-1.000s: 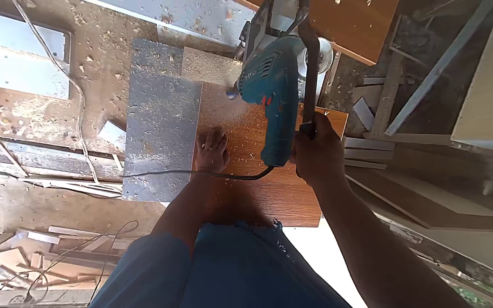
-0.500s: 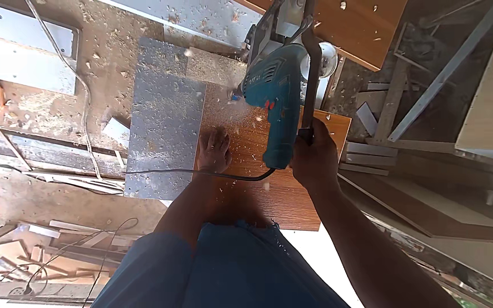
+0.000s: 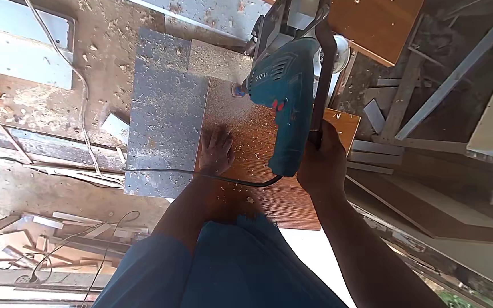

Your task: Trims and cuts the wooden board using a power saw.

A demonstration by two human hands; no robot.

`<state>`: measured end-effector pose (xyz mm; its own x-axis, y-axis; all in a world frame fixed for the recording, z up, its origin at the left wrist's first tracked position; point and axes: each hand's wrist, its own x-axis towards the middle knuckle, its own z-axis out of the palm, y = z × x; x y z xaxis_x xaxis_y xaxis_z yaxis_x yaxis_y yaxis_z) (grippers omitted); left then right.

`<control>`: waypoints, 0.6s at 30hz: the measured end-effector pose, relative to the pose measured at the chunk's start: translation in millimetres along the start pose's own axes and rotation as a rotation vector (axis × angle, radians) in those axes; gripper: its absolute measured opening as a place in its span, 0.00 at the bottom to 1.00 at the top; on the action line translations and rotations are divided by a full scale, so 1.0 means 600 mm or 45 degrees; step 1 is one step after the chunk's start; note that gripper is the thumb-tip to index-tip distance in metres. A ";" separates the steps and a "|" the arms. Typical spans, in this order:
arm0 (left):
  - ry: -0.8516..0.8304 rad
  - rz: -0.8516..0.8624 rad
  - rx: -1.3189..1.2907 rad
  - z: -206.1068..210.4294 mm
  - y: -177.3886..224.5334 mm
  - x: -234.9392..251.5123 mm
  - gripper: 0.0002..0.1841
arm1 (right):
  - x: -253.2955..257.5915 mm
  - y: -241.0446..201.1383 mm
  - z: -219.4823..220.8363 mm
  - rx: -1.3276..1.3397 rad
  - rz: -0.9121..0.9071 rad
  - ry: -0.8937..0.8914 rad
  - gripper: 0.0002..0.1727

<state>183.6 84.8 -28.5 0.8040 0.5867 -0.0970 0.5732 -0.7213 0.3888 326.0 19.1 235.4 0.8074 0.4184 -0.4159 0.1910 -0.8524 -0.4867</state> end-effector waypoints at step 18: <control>0.061 0.016 -0.034 0.003 0.000 0.000 0.28 | 0.002 0.011 0.014 0.022 -0.038 0.028 0.27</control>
<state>183.7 84.0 -30.2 0.8023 0.5950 -0.0480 0.5581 -0.7191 0.4139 323.6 16.5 225.0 0.8137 0.4361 -0.3842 0.2054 -0.8342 -0.5118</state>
